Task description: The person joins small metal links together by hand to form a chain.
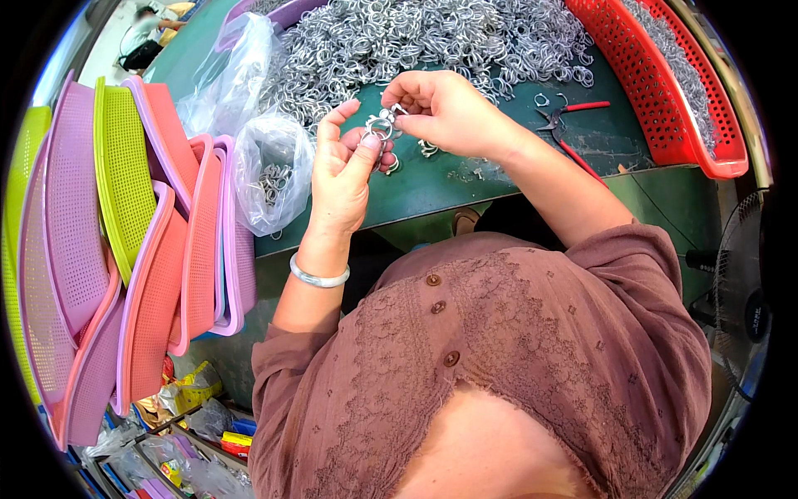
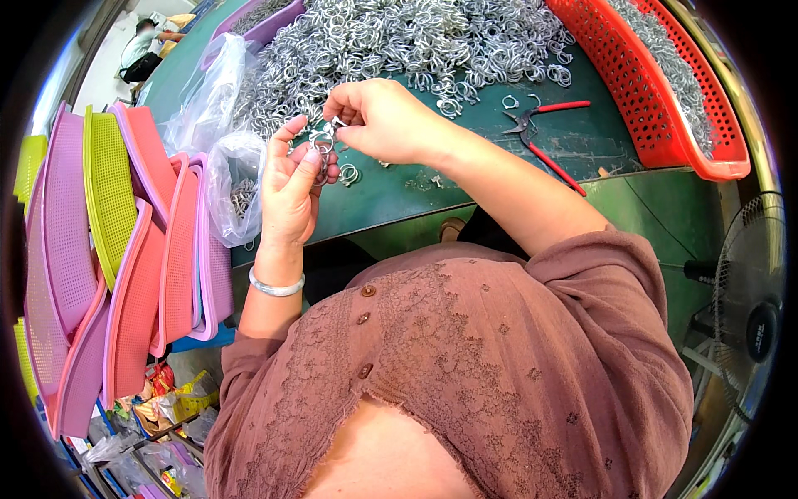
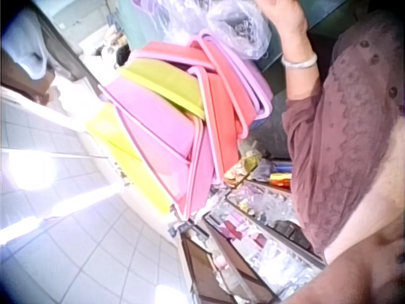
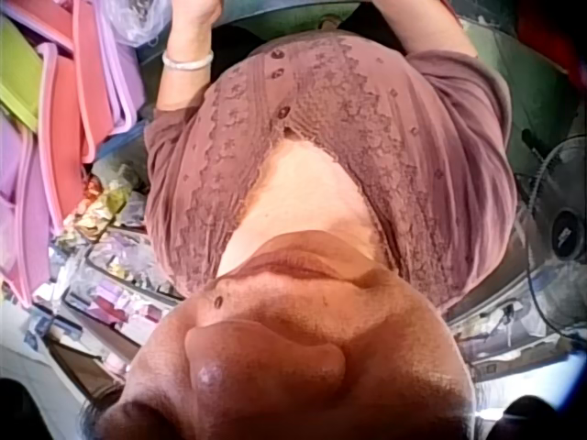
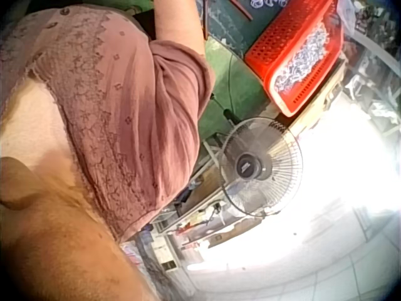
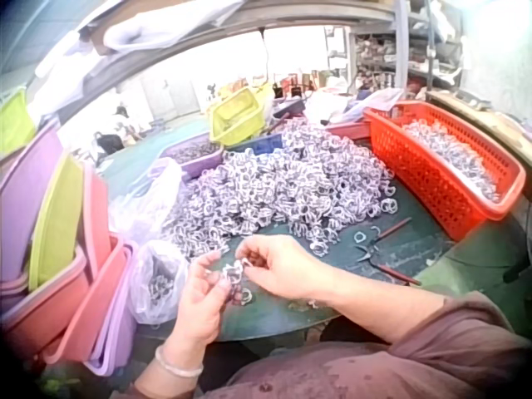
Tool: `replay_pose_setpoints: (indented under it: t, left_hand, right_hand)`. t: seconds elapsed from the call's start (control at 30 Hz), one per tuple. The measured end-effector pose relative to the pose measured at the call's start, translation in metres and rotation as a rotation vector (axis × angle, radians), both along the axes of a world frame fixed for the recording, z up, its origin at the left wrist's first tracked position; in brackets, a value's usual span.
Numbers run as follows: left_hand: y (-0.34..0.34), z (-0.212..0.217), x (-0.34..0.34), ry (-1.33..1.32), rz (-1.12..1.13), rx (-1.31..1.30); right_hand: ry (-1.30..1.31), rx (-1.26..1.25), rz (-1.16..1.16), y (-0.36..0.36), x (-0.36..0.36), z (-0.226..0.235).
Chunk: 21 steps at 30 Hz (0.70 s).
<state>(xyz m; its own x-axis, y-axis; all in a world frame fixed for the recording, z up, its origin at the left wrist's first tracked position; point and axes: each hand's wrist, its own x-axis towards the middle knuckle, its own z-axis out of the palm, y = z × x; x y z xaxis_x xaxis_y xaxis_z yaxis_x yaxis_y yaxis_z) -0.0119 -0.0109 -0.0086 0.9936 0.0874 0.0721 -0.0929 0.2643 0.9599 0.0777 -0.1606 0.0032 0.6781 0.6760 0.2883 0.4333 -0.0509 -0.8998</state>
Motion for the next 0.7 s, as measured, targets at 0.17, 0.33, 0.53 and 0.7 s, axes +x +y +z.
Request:
replay_pose_setpoints:
  t: [0.17, 0.33, 0.53, 0.7]
  left_hand:
    - [0.002, 0.001, 0.0, -0.013, -0.01, -0.004]
    - [0.003, 0.002, 0.0, -0.024, -0.015, -0.014]
    - [0.002, 0.002, -0.001, -0.037, -0.027, 0.043]
    - [0.005, 0.005, -0.001, 0.061, -0.078, -0.099]
  right_hand:
    - [0.172, 0.065, 0.153, -0.005, 0.003, 0.001]
    - [0.296, 0.095, 0.259, -0.01, 0.006, 0.004]
    - [0.051, -0.064, 0.206, -0.013, 0.006, 0.014]
    - [-0.105, -0.09, 0.157, -0.011, 0.005, 0.011]
